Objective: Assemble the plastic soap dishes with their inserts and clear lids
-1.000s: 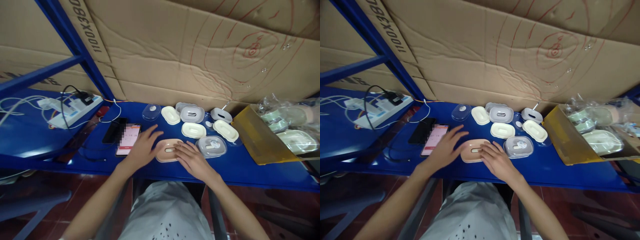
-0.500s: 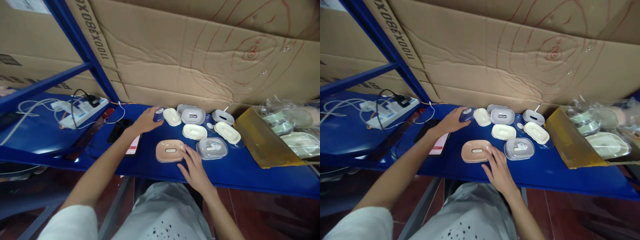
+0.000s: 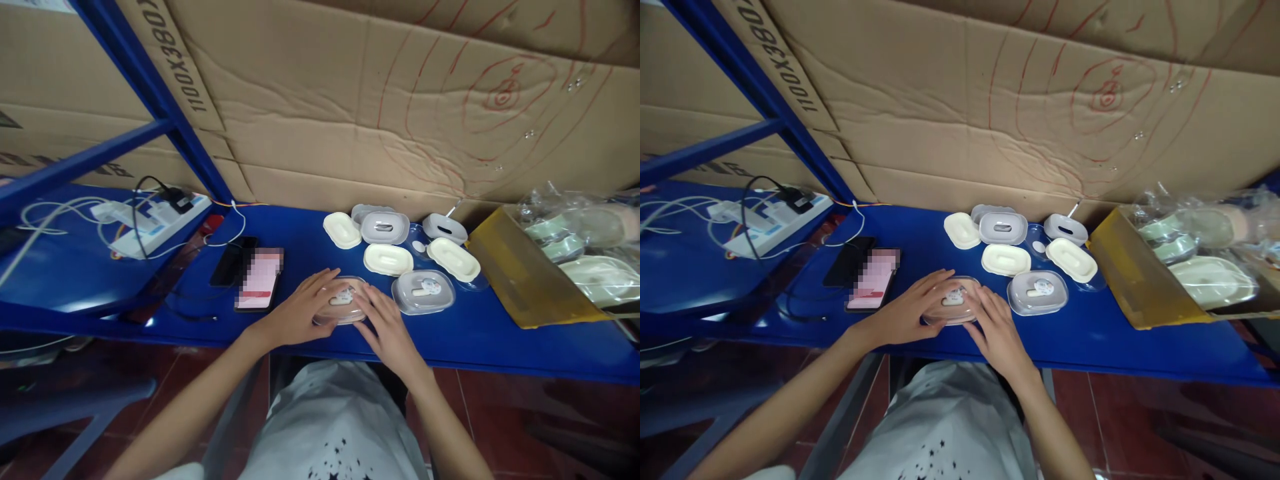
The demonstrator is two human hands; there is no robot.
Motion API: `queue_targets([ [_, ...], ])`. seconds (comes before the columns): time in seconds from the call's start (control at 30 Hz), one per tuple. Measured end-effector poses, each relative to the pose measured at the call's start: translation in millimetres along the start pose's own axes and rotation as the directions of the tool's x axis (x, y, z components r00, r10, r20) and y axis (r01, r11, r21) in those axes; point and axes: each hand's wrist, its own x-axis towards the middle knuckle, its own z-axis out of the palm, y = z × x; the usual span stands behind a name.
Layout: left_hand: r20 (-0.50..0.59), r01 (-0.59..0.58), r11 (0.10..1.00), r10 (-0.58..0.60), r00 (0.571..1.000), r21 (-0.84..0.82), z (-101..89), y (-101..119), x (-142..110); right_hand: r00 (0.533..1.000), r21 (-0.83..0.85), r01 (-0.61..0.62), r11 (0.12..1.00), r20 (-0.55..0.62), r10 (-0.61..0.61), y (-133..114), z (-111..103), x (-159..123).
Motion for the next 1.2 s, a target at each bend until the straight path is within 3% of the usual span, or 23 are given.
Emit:
queue_targets([
  [0.13,-0.055,0.041,0.997,-0.038,0.998,0.065,7.9,1.0,-8.3,0.997,-0.059,0.042,0.997,-0.06,-0.045,-0.6,2.9,-1.2],
  [0.3,-0.091,-0.013,0.994,0.023,0.996,0.106,18.3,4.9,-11.1,0.993,-0.093,0.048,0.995,-0.106,-0.058,-1.6,6.5,-4.6],
  [0.4,-0.106,0.007,0.986,0.011,0.994,0.169,19.9,6.9,-11.7,0.997,-0.09,0.054,0.994,-0.056,-0.059,-3.7,2.6,-4.7],
  [0.5,-0.097,0.099,0.958,-0.075,0.992,0.269,15.2,4.7,-7.2,0.998,-0.096,0.067,0.993,0.02,-0.066,4.4,-14.1,-11.7],
  [0.6,-0.171,0.225,0.908,-0.174,0.97,0.353,6.9,-0.7,7.3,0.989,-0.184,-0.097,0.978,-0.127,0.074,28.9,-39.1,-30.0],
  [0.67,-0.256,0.286,0.881,-0.198,0.946,0.376,3.2,-0.4,19.4,0.924,-0.241,-0.307,0.921,-0.308,0.227,47.1,-52.0,-43.9],
  [0.73,-0.311,0.293,0.883,-0.181,0.933,0.366,3.5,6.7,29.2,0.857,-0.239,-0.442,0.865,-0.397,0.329,57.4,-57.0,-53.5],
  [0.77,-0.318,0.275,0.894,-0.162,0.934,0.353,5.4,12.8,32.4,0.844,-0.22,-0.465,0.857,-0.402,0.355,58.2,-56.5,-55.6],
  [0.83,-0.292,0.215,0.922,-0.119,0.949,0.323,12.2,27.8,35.3,0.86,-0.143,-0.44,0.886,-0.349,0.371,53.2,-52.4,-54.1],
  [0.93,-0.184,0.098,0.952,-0.045,0.982,0.29,25.2,47.4,33.8,0.896,-0.005,-0.38,0.925,-0.25,0.367,47.3,-49.5,-42.8],
  [1.0,-0.122,0.053,0.958,-0.019,0.992,0.281,32.1,52.8,31.5,0.895,-0.016,-0.39,0.921,-0.242,0.375,57.6,-54.5,-37.3],
  [1.07,-0.098,0.056,0.957,-0.029,0.995,0.285,35.9,51.5,29.8,0.852,-0.142,-0.479,0.866,-0.313,0.42,79.8,-63.2,-39.5],
  [1.2,-0.139,0.106,0.946,-0.066,0.988,0.306,35.5,38.4,30.0,0.732,-0.36,-0.675,0.644,-0.434,0.525,122.9,-75.8,-68.0],
])
